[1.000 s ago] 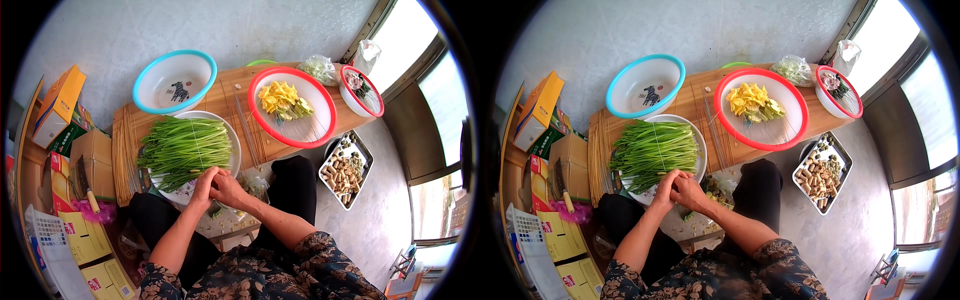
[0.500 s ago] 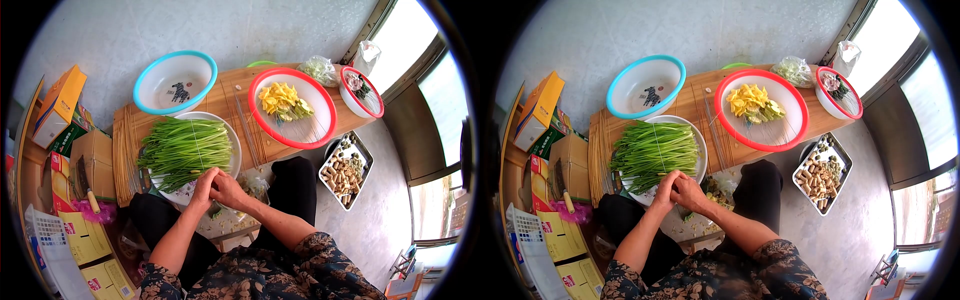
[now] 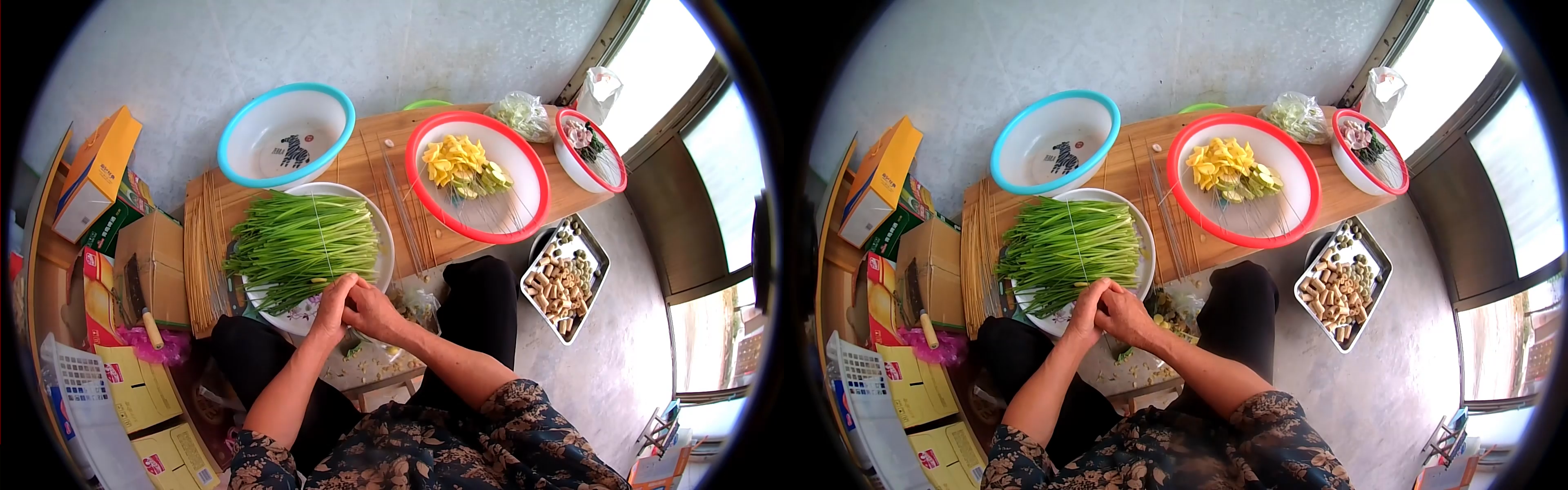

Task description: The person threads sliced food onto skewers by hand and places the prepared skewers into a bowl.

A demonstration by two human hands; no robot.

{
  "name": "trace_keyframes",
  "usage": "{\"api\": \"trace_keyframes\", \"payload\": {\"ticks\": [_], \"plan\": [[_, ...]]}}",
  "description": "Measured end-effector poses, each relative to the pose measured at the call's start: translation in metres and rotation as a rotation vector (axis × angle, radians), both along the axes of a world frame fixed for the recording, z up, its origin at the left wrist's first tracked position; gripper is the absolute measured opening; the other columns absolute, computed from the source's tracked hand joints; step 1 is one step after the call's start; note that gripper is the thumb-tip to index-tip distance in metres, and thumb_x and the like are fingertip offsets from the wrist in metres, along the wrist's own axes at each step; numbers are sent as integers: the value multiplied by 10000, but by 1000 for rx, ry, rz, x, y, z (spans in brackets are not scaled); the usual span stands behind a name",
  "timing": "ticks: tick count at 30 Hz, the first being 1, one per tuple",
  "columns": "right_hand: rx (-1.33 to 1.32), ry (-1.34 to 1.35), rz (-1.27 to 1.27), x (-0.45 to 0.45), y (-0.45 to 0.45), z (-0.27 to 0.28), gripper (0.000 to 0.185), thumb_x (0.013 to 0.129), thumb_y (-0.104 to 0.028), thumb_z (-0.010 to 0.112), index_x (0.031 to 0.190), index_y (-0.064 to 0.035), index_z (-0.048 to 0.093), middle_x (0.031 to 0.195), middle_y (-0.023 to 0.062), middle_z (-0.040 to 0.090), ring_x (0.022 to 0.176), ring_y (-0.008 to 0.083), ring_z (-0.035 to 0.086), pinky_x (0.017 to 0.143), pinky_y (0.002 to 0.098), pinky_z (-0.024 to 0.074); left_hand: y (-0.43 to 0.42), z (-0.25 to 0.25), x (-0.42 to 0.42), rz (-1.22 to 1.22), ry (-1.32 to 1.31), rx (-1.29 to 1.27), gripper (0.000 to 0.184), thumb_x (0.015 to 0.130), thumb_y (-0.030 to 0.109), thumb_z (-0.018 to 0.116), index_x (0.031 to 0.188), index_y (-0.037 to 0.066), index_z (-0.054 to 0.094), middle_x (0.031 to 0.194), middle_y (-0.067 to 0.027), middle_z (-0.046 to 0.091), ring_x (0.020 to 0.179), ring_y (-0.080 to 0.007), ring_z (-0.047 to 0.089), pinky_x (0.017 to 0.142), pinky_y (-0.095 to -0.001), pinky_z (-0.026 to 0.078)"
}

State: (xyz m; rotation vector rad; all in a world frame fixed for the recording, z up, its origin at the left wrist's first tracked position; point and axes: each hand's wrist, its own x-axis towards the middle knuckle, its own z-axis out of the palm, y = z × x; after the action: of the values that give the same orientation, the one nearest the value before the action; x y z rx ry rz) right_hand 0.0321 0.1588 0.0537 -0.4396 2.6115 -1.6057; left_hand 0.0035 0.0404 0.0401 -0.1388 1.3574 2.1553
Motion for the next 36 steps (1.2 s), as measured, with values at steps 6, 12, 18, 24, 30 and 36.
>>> {"api": "trace_keyframes", "payload": {"ticks": [6,12,18,24,30,36], "plan": [[-5,20,5,0,1,2,288,785,-183,595,987,20,565,1012,183,560,952,346,550,800,391,467,0,1,0,-8,0,4,297,887,315,504,833,34,588,821,-48,596,744,-118,549,683,-262,440],[-6,7,7,1,0,0,293,789,-190,592,987,24,563,1018,184,559,956,345,550,806,392,463,-1,1,0,-12,16,18,291,889,309,500,832,37,588,811,-40,593,734,-112,543,677,-256,435],[4,-17,-3,1,-1,-2,294,792,-193,588,991,22,558,1016,187,557,950,347,550,805,392,460,-1,1,1,-10,8,5,291,886,308,499,827,38,588,816,-43,597,740,-114,545,685,-259,437],[-40,74,-41,1,-3,-3,244,768,-194,561,866,28,538,931,203,570,879,380,567,741,433,471,-1,-1,1,3,8,-22,295,882,312,500,821,37,590,820,-47,602,742,-118,547,696,-264,438],[-38,70,-49,2,-3,-5,252,767,-195,563,864,36,532,937,209,563,861,386,569,732,435,471,-1,-4,1,-3,8,-11,287,881,304,506,820,38,594,819,-44,602,739,-115,546,689,-261,438],[8,-2,-5,2,-1,-3,286,792,-195,584,976,22,554,983,201,557,920,366,552,780,406,464,0,-2,2,7,22,-14,287,881,304,506,816,40,596,808,-40,599,729,-114,546,679,-261,438]]}}
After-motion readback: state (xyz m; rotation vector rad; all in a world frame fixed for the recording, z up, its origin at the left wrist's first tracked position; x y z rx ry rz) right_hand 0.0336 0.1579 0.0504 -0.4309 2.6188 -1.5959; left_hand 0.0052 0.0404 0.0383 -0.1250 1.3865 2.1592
